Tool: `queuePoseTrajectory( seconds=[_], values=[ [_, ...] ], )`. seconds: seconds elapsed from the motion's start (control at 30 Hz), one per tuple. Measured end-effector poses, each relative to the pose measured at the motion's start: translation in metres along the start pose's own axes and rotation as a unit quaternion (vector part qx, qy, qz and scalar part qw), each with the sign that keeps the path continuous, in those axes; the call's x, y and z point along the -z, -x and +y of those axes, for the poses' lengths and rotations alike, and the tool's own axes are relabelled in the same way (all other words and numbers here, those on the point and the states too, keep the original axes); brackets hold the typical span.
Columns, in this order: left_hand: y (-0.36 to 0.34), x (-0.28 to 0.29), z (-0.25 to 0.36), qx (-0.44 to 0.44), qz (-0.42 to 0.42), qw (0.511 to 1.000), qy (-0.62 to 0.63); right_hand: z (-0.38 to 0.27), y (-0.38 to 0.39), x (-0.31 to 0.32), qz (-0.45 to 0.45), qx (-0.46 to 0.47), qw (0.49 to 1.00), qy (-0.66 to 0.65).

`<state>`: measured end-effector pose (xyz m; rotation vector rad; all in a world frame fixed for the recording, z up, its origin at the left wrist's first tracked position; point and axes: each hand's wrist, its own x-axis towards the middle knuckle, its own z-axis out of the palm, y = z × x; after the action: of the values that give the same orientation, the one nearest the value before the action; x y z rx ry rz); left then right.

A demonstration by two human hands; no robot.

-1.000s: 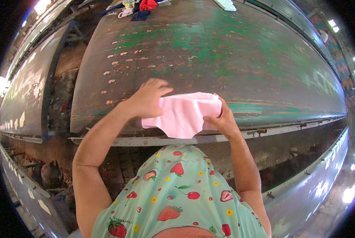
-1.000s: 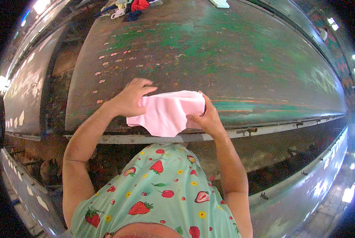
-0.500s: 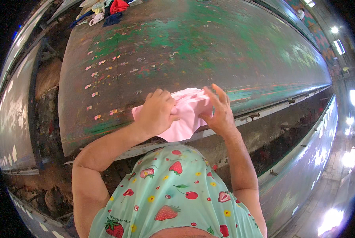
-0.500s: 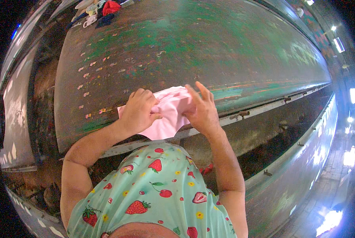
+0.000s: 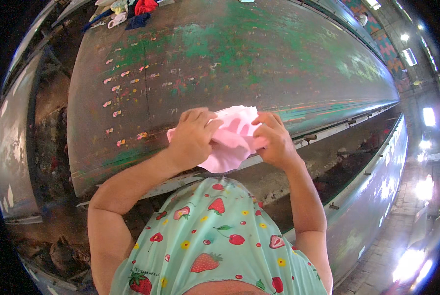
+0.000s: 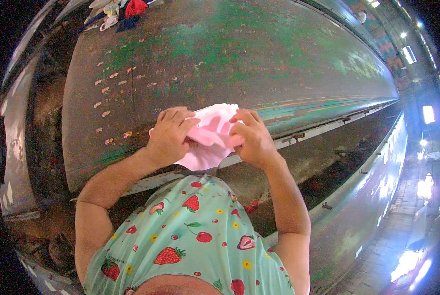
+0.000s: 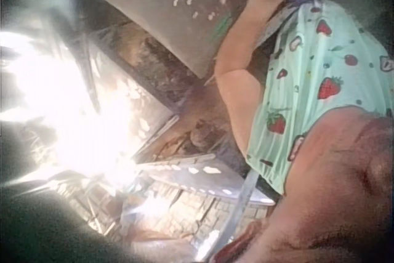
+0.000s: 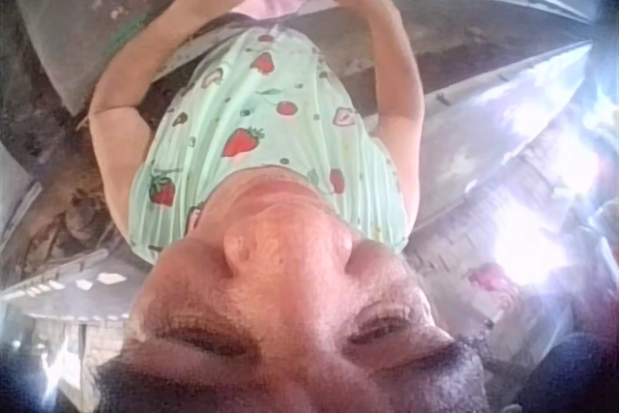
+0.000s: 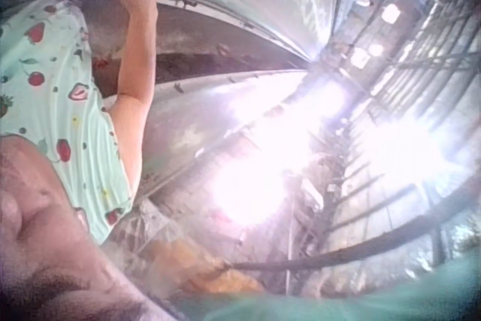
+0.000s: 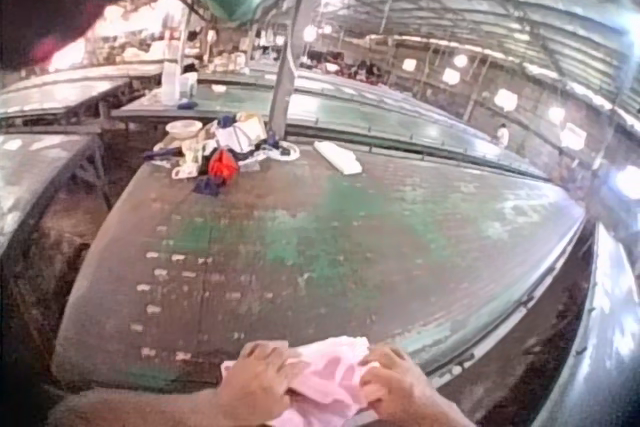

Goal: The person repeatedly folds small sheets of light blue and pink tissue paper by hand and places them in a line along the edge of a green workbench. The person handles the sheets one at a time, folding them into smaller rectangles and arranging them sequentially.

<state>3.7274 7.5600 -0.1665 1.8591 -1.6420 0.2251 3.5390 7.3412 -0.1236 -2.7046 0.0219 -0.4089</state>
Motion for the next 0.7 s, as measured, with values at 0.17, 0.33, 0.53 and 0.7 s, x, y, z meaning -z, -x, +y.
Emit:
queuePoseTrajectory(
  seconds=[0.17,0.33,0.53,0.7],
  values=[
    [0.009,0.041,-0.017,-0.063,-0.147,0.978,0.132,-0.034,0.033,0.000,0.026,-0.072,0.927,-0.366],
    [0.019,0.087,-0.034,-0.048,-0.299,0.921,0.243,-0.046,0.051,-0.001,0.088,-0.064,0.839,-0.533],
    [0.041,0.083,-0.001,0.211,-0.056,0.320,0.922,-0.064,0.050,0.000,0.213,-0.175,0.765,-0.582],
    [0.069,0.050,0.037,0.308,-0.025,0.245,0.919,-0.052,0.047,0.004,0.202,-0.241,0.697,-0.645]
  ],
)
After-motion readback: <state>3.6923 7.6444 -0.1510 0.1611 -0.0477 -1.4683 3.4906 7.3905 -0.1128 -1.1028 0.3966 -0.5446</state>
